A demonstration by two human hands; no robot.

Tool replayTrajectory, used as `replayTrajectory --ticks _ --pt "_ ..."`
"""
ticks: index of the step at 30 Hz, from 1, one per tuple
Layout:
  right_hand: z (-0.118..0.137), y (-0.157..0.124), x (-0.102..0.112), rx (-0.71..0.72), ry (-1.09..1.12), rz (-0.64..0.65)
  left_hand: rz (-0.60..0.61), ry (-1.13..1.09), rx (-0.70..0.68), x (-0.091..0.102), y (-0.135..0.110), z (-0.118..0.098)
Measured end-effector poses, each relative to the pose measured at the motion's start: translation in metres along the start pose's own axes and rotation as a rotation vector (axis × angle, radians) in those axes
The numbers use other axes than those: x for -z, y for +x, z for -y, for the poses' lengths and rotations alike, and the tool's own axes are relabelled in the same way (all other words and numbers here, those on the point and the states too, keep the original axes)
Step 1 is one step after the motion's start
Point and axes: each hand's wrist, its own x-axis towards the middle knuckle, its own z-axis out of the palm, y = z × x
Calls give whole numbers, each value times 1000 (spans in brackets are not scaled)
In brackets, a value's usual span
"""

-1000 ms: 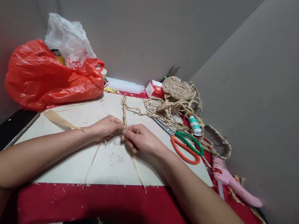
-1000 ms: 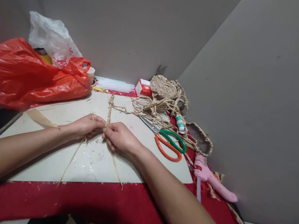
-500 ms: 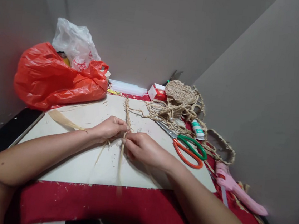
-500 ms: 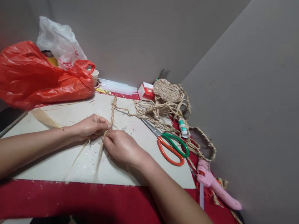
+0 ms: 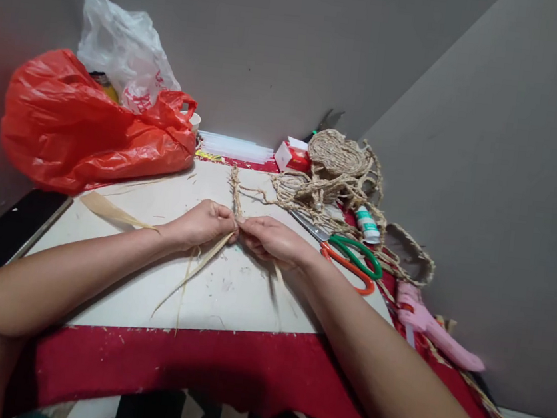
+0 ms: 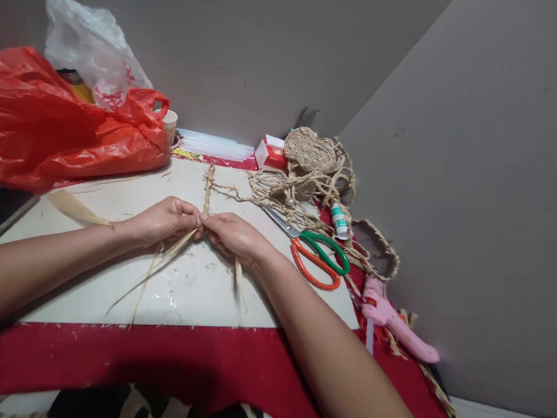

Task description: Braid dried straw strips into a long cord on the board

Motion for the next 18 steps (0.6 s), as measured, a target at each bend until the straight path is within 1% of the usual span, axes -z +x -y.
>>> replayTrajectory --ticks 2,3,6,8,10,12,15,17,18 --pt "0 1 6 -41 -26 33 30 86 -79 1 2 2" --pt "0 1 9 -68 -10 59 25 139 -107 1 3 3" --pt "-3 2 14 -120 155 161 -46 313 -157 1 6 7" --pt "-5 2 13 -145 294 210 -86 379 -176 0 5 7" --pt "-7 2 10 -169 387 189 -94 361 -165 0 4 5" --pt "-8 2 5 -177 436 138 -82 325 -127 -1 1 1" --pt "-6 0 -3 -186 453 66 -86 315 -41 -1 -3 -7" --pt "-5 -1 -6 -180 456 22 -96 288 -27 -1 -4 -11" --pt "-5 -1 -7 -171 454 4 -108 238 -18 0 -4 -12"
